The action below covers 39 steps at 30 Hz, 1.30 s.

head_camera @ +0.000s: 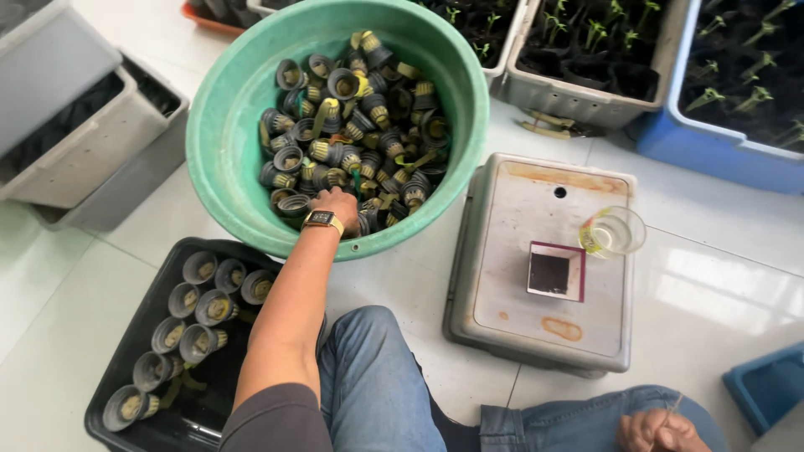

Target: Planting seeds into hydroponic net pots using a small wooden stick for precise placement.

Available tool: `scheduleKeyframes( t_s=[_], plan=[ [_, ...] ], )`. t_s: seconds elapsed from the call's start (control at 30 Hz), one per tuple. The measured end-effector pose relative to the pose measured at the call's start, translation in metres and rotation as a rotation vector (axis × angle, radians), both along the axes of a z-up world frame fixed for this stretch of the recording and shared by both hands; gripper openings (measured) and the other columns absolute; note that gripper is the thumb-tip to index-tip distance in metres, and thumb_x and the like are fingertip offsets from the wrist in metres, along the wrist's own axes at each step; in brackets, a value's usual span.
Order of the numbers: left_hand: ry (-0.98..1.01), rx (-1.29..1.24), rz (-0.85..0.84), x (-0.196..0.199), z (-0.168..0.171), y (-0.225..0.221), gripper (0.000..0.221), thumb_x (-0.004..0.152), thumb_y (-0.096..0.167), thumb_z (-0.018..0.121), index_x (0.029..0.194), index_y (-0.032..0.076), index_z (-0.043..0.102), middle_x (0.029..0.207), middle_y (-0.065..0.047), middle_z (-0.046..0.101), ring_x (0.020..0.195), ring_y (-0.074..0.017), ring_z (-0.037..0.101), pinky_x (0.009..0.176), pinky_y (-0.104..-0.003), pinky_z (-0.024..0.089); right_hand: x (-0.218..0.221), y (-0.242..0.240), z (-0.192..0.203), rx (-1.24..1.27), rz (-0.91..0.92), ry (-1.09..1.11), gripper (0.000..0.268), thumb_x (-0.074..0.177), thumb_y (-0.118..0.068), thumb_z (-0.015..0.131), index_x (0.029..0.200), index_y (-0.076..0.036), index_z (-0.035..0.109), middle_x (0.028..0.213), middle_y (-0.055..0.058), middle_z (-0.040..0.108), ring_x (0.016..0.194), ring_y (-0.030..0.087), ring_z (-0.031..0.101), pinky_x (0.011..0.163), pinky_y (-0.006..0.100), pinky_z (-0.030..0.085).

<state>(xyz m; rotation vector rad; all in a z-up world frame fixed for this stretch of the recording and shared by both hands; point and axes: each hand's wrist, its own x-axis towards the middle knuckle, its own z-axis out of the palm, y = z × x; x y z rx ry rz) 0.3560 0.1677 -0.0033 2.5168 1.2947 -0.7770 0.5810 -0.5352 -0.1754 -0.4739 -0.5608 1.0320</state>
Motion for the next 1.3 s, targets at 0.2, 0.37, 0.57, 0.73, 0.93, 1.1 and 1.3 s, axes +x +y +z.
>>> scheduleKeyframes(
  t_s=[0.2,0.37,0.57,0.73,0.93,1.1,1.3],
  plan=[
    [-0.617,0.243,-0.108,-0.042,0.094,-0.067,0.058,0.071,0.038,0.09,0.107,-0.004,0.074,0.123,-0.024,0.061,0.119,-0.0432,0.055,0.099,-0.053,0.05,-0.03,0.025,0.077,-0.284,-0.014,0.045,0.03,0.098,-0.018,0.06,0.088,0.009,0.07,0.07,0.019,0.064,0.07,0.028,0.052,0.064,0.043,0.038],
    [-1.329,-0.375,0.012,-0.081,0.156,-0.204,0.05,0.073,0.02,0.09,0.114,-0.004,0.074,0.108,-0.016,0.076,0.099,-0.0261,0.073,0.089,-0.039,0.059,-0.054,0.055,0.111,-0.465,-0.033,-0.013,0.022,0.09,-0.009,0.064,0.085,0.012,0.072,0.074,0.029,0.069,0.072,0.036,0.062,0.063,0.051,0.048],
    [-1.641,-1.239,0.333,-0.083,0.13,-0.332,0.051,0.08,-0.006,0.084,0.127,-0.008,0.063,0.121,-0.016,0.074,0.115,-0.0222,0.072,0.105,-0.037,0.058,-0.119,0.107,0.301,-0.276,-0.306,-0.181,0.02,0.101,0.003,0.059,0.108,0.019,0.069,0.105,0.04,0.071,0.083,0.042,0.073,0.071,0.051,0.061],
    [-1.497,-0.964,-0.006,-0.07,0.136,-0.367,0.065,0.084,-0.006,0.079,0.143,0.001,0.055,0.136,-0.009,0.067,0.126,-0.0186,0.066,0.115,-0.032,0.053,-0.157,0.104,0.365,-0.26,-0.64,-0.61,0.019,0.101,0.0,0.057,0.113,0.01,0.068,0.105,0.028,0.073,0.096,0.038,0.078,0.084,0.046,0.066],
    [-1.443,-0.721,-0.242,-0.054,0.144,-0.381,0.062,0.081,-0.003,0.084,0.138,0.007,0.063,0.129,-0.01,0.071,0.119,-0.0204,0.072,0.105,-0.031,0.059,-0.168,0.105,0.381,-0.551,-0.679,-0.893,0.015,0.089,0.007,0.066,0.104,0.007,0.068,0.104,0.023,0.074,0.095,0.033,0.079,0.084,0.041,0.068],
    [-1.416,-0.661,-0.277,-0.048,0.147,-0.388,0.062,0.079,-0.003,0.083,0.136,0.008,0.063,0.128,-0.01,0.069,0.118,-0.0215,0.071,0.103,-0.032,0.061,-0.158,0.121,0.392,-0.486,-0.681,-1.18,0.019,0.081,0.003,0.073,0.098,0.006,0.067,0.096,0.021,0.074,0.089,0.03,0.079,0.076,0.036,0.065],
    [-1.437,-0.592,-0.33,-0.045,0.148,-0.389,0.06,0.079,-0.005,0.081,0.134,0.008,0.064,0.131,-0.01,0.068,0.123,-0.0243,0.07,0.107,-0.033,0.061,-0.156,0.12,0.388,-0.412,-0.668,-1.279,0.023,0.078,0.0,0.077,0.098,0.007,0.066,0.094,0.023,0.072,0.083,0.028,0.077,0.07,0.034,0.063]
  ],
)
